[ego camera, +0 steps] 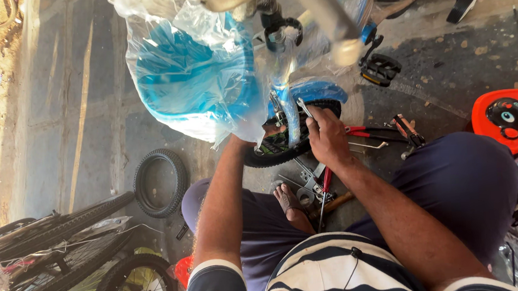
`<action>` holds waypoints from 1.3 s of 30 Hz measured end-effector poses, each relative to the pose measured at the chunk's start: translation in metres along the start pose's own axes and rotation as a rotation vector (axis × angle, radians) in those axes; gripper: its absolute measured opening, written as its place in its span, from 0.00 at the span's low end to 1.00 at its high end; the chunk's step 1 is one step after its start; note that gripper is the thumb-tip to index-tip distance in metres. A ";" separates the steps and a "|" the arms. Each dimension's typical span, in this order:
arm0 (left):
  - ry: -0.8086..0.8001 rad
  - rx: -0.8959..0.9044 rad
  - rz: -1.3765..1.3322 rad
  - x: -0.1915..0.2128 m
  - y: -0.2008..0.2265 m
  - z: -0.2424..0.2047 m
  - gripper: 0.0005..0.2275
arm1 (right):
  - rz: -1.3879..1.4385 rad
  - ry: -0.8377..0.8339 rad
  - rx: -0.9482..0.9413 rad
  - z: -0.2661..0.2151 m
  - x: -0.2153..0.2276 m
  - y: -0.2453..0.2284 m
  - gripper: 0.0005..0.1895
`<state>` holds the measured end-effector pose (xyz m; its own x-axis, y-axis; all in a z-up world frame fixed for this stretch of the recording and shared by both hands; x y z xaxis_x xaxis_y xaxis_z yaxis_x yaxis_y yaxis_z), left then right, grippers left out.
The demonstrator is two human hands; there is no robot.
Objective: The person is assembling a blue children's bicycle, focusing on the front wheel and handlebar area. They use a wrench to tighten bolts on the front fork and wheel axle, and later adjust the brake cables on the handlebars.
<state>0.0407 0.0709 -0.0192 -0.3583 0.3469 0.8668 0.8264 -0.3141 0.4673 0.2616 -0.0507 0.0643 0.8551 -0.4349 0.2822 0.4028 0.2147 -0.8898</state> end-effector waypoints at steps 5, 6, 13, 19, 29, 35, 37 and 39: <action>0.040 -0.007 0.011 0.004 0.003 -0.007 0.41 | -0.033 -0.154 -0.209 0.005 -0.010 0.019 0.13; 0.061 -0.036 0.009 0.006 0.005 -0.008 0.41 | -0.081 -0.143 -0.180 0.007 -0.010 0.020 0.13; -0.166 -0.083 0.170 -0.026 -0.015 0.012 0.38 | -0.072 -0.162 -0.097 0.009 -0.017 0.013 0.13; -0.021 -0.332 -0.244 -0.032 -0.019 0.007 0.29 | -0.163 -0.232 0.020 -0.034 -0.032 -0.024 0.08; 0.216 -0.172 -0.034 0.058 0.033 -0.035 0.31 | -0.489 -0.150 0.149 -0.062 -0.092 -0.024 0.09; 0.340 -0.236 0.035 0.081 0.042 -0.047 0.36 | -0.944 -0.464 0.013 -0.028 -0.093 -0.030 0.14; 0.222 -0.097 -0.036 0.072 0.033 -0.048 0.36 | -0.892 -0.617 0.070 0.005 -0.089 -0.040 0.12; 0.210 -0.095 -0.063 0.082 0.034 -0.051 0.36 | -0.785 -0.635 0.120 0.010 -0.077 -0.057 0.12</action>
<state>0.0173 0.0436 0.0765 -0.4982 0.1805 0.8480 0.7586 -0.3829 0.5272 0.1759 -0.0209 0.0963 0.3364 0.0464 0.9406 0.9252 0.1701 -0.3393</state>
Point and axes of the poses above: each hand's wrist, its own z-axis towards the middle knuckle, its own x-axis out of the back of the hand, y = z × x, the point moved 8 cm from there along z, towards the middle knuckle, and after that the axes turned 5 degrees about y, right-handed, at the moved point
